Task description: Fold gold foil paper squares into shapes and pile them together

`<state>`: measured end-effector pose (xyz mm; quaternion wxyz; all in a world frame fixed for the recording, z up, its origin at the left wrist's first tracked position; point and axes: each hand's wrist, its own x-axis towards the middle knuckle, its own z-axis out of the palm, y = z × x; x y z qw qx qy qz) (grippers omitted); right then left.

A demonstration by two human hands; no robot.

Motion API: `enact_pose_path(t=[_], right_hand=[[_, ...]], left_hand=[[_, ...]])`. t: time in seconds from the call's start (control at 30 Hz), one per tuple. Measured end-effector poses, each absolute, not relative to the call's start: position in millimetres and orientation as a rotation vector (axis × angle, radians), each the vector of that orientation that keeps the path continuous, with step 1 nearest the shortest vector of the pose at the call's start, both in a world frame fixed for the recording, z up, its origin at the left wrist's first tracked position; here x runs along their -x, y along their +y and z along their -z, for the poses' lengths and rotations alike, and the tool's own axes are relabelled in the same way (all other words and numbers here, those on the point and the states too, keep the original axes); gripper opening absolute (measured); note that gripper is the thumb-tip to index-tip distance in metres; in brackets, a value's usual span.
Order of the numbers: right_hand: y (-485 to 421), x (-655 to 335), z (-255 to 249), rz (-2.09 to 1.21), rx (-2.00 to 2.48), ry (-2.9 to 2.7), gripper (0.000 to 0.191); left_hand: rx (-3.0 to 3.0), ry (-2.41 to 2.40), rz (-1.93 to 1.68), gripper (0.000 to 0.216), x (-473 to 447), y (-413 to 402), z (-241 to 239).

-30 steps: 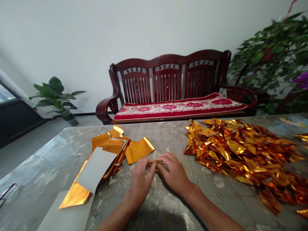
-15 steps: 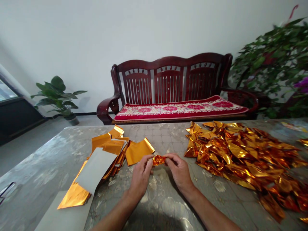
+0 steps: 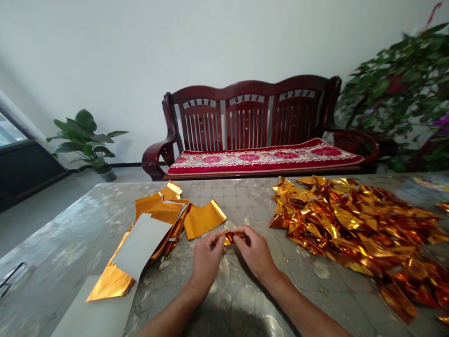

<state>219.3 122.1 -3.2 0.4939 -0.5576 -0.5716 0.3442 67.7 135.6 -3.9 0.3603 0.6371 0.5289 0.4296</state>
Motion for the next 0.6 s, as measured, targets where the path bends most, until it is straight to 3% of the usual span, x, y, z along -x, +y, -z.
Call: enact_pose_path(t=[0.6], right_hand=[[116,-208,5,-0.751,1.49,-1.446,0.024]], left_hand=[[-1.712,1.399,-1.088,0.025,-70,136,9]])
